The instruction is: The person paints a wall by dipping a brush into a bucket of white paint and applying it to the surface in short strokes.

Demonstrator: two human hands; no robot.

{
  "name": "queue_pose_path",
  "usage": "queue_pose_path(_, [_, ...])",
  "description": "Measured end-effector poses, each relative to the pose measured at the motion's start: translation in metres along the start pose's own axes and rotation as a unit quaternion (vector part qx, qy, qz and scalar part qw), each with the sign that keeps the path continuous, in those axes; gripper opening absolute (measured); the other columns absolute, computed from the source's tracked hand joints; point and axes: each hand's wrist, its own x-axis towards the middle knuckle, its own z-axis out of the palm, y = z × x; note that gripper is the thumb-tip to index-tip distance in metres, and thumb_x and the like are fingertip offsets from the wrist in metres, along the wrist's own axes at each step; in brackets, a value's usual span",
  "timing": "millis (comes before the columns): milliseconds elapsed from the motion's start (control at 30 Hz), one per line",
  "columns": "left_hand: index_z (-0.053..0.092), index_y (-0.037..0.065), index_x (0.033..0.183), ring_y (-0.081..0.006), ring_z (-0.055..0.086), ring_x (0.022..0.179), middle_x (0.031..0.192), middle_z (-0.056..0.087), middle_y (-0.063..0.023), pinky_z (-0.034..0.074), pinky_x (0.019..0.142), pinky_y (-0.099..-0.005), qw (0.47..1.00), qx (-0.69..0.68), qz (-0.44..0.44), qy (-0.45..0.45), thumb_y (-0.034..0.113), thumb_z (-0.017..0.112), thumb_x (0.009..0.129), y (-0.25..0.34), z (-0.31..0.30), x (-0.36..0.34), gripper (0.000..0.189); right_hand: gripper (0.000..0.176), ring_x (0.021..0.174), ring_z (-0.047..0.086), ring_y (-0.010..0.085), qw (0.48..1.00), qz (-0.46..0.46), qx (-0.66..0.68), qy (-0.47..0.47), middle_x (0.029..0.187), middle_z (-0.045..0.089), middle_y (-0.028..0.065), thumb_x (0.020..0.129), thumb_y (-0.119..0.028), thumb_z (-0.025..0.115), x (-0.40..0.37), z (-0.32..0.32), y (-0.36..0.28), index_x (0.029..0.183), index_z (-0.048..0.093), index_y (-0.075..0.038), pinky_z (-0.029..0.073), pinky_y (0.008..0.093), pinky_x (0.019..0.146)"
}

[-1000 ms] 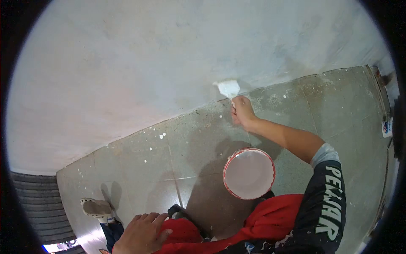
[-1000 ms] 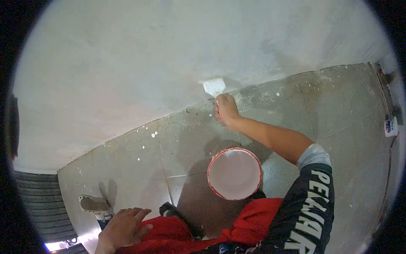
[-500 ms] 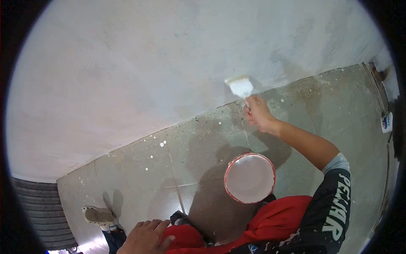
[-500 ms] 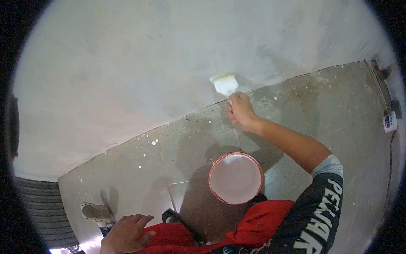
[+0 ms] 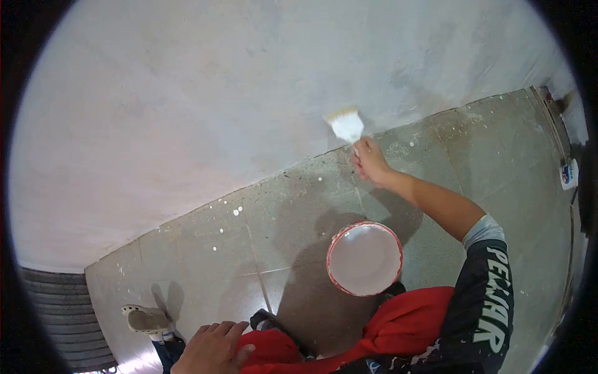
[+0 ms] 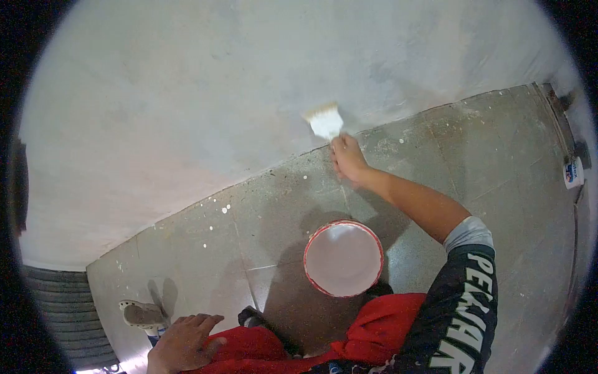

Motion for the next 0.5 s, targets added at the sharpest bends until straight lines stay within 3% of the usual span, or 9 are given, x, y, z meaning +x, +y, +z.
queue_pose_path(67, [0.045, 0.006, 0.132, -0.0359, 0.051, 0.118, 0.123, 0.055, -0.0211, 0.037, 0.104, -0.0457, 1.000, 0.001, -0.007, -0.002, 0.043, 0.047, 0.094, 0.003, -0.001, -0.002, 0.053, 0.014, 0.043, 0.030, 0.0091, 0.992, 0.126, 0.015, -0.017, 0.063, 0.039, 0.0009, 0.091, -0.023, 0.042, 0.000, -0.009, 0.012, 0.086, 0.039, -0.010, 0.023, 0.0268, 0.036])
queue_pose_path(200, [0.044, 0.005, 0.132, -0.0361, 0.051, 0.118, 0.123, 0.055, -0.0213, 0.037, 0.104, -0.0455, 0.999, -0.003, -0.032, -0.010, 0.042, 0.048, 0.094, 0.007, -0.005, -0.006, 0.053, 0.014, 0.046, 0.033, 0.0093, 0.992, 0.123, 0.002, -0.013, 0.065, 0.040, 0.0008, 0.092, -0.023, 0.041, 0.007, -0.012, 0.003, 0.087, 0.040, -0.009, 0.024, 0.0267, 0.037])
queue_pose_path(267, [0.045, 0.005, 0.131, -0.0366, 0.051, 0.118, 0.123, 0.055, -0.0214, 0.037, 0.103, -0.0457, 0.999, -0.007, -0.033, -0.009, 0.042, 0.049, 0.093, 0.005, -0.004, -0.005, 0.053, 0.012, 0.043, 0.027, 0.0074, 0.998, 0.056, -0.001, -0.011, 0.063, 0.038, -0.0015, 0.090, -0.024, 0.041, -0.004, 0.000, -0.038, 0.087, 0.039, -0.012, 0.019, 0.0246, 0.036])
queue_pose_path(300, [0.045, 0.005, 0.131, -0.0372, 0.051, 0.117, 0.123, 0.055, -0.0215, 0.038, 0.103, -0.0459, 0.999, -0.009, -0.032, -0.010, 0.041, 0.050, 0.093, 0.004, -0.003, -0.004, 0.052, 0.012, 0.043, 0.027, 0.0074, 0.998, 0.058, -0.002, -0.012, 0.063, 0.038, -0.0015, 0.090, -0.024, 0.041, -0.017, 0.009, -0.058, 0.087, 0.039, -0.012, 0.019, 0.0246, 0.036])
queue_pose_path(367, [0.046, 0.005, 0.130, -0.0377, 0.052, 0.116, 0.122, 0.055, -0.0216, 0.038, 0.102, -0.0460, 1.000, -0.013, -0.018, -0.006, 0.041, 0.050, 0.092, 0.000, -0.003, -0.003, 0.052, 0.016, 0.042, 0.028, 0.0072, 0.999, -0.029, 0.042, -0.018, 0.062, 0.037, -0.0010, 0.091, -0.026, 0.041, -0.041, 0.026, -0.091, 0.085, 0.039, -0.011, 0.019, 0.0247, 0.036])
queue_pose_path(500, [0.047, 0.004, 0.129, -0.0390, 0.053, 0.113, 0.119, 0.057, -0.0223, 0.040, 0.100, -0.0459, 0.999, -0.021, 0.006, 0.026, 0.040, 0.052, 0.092, 0.001, -0.001, -0.003, 0.052, 0.019, 0.041, 0.030, 0.0070, 0.993, -0.107, 0.051, -0.016, 0.060, 0.036, -0.0006, 0.092, -0.028, 0.042, -0.052, 0.039, -0.085, 0.084, 0.039, -0.010, 0.020, 0.0247, 0.035])
